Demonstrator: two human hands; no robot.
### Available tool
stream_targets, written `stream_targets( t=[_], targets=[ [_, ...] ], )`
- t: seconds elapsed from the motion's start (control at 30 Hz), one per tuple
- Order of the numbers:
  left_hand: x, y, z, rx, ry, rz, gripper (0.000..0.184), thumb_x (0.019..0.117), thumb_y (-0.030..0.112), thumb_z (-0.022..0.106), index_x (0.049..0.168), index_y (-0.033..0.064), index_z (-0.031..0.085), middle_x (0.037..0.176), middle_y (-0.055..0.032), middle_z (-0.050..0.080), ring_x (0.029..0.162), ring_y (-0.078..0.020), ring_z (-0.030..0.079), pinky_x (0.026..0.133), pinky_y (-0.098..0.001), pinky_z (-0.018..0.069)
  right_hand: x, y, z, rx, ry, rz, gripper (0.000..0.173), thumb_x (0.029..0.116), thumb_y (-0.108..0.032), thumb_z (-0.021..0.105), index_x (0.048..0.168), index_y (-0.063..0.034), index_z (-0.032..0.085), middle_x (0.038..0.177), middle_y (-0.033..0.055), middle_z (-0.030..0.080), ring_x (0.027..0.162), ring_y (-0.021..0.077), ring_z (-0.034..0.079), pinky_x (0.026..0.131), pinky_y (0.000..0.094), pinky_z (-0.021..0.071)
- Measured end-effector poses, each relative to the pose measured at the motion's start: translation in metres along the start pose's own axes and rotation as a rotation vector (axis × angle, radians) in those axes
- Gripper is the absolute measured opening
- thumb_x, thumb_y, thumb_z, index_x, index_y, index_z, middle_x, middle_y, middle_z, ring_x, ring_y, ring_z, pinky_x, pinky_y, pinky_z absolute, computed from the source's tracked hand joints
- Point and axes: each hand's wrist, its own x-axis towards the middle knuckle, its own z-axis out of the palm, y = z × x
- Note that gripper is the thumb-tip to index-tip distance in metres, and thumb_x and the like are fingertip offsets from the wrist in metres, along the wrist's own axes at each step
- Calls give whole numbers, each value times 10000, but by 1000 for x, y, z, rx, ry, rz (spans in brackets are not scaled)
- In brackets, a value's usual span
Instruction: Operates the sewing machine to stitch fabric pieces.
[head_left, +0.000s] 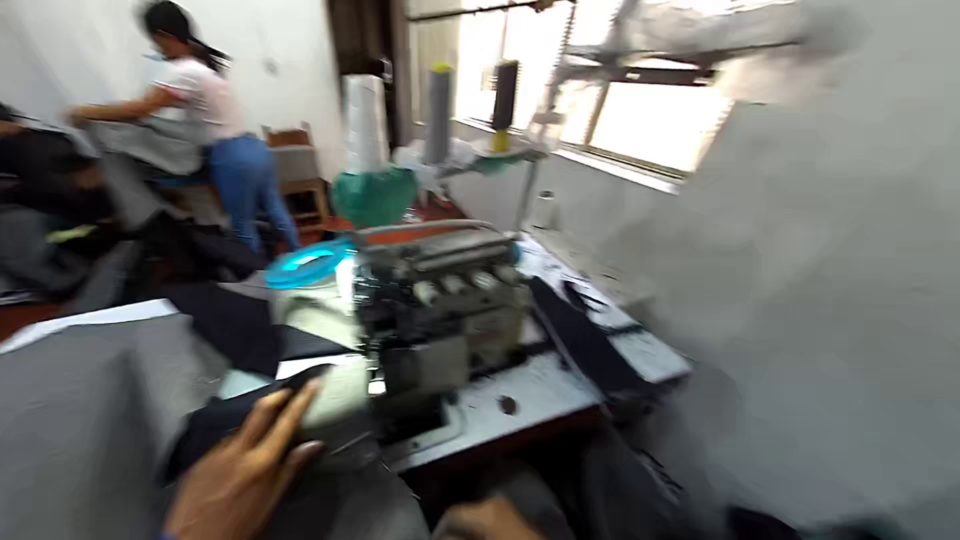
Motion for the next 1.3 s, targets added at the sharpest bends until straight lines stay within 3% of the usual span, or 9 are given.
stream_targets(
  t=[0.1,0.23,0.4,0.6,0.73,0.9,1.03,1.2,1.3],
  targets=[
    [5,-4,3,-65,-59,-4,562,980,388,621,1330,-51,630,1396,-286,596,1184,-495,645,909,-644,536,10,38,-91,-168,411,113,279,1037,-151,536,1115,62,699,920,164,731,833,263,729,818,449,605],
    [54,1,17,105,90,15,565,899,554,587,797,6,682,774,-176,658,712,-407,688,539,-551,535,85,72,-197,-414,734,284,291,1053,-162,524,1167,46,692,1051,264,709,1001,429,688,917,630,512],
    [69,-17,40,-169,112,60,646,895,672,524,948,63,734,851,-93,690,800,-298,678,705,-487,560,164,127,-238,-599,602,622,411,1006,-177,602,1318,92,591,1349,378,545,1273,564,514,1006,731,410],
    [62,-28,30,-464,-3,97,478,802,544,763,837,68,730,774,-39,684,806,-214,624,797,-438,475,152,128,-243,-628,605,479,392,971,-138,663,1281,93,599,1324,453,500,1248,670,451,956,833,343],
    [68,-29,21,-538,29,204,246,911,323,708,819,101,762,775,41,687,818,-64,625,793,-259,474,85,77,-212,-486,859,21,358,970,-27,607,1275,126,501,1034,382,625,938,569,626,786,747,462],
    [66,-12,-5,-611,88,254,211,976,286,640,898,148,780,786,107,673,801,3,583,819,-205,438,10,-2,-100,-266,863,-188,650,891,-94,650,1459,64,377,1007,39,687,802,-25,630,735,215,553],
    [63,5,-13,-704,116,243,175,928,332,712,855,192,788,748,145,666,745,33,553,766,-185,423,47,-30,-5,-97,720,-354,274,963,-39,594,1193,79,683,1008,121,754,844,81,717,761,243,591],
    [54,8,-20,-763,83,148,125,915,259,744,882,139,742,1040,61,759,970,-29,696,847,-210,571,92,-50,45,370,648,-539,224,958,41,548,1130,155,634,1007,123,740,933,56,705,867,207,579],
    [50,8,-26,-811,74,66,76,889,150,756,875,87,715,834,53,731,771,12,681,693,-144,560,95,-62,55,566,652,-525,159,933,88,534,1090,92,561,961,16,719,907,-1,681,838,178,574]
  ],
)
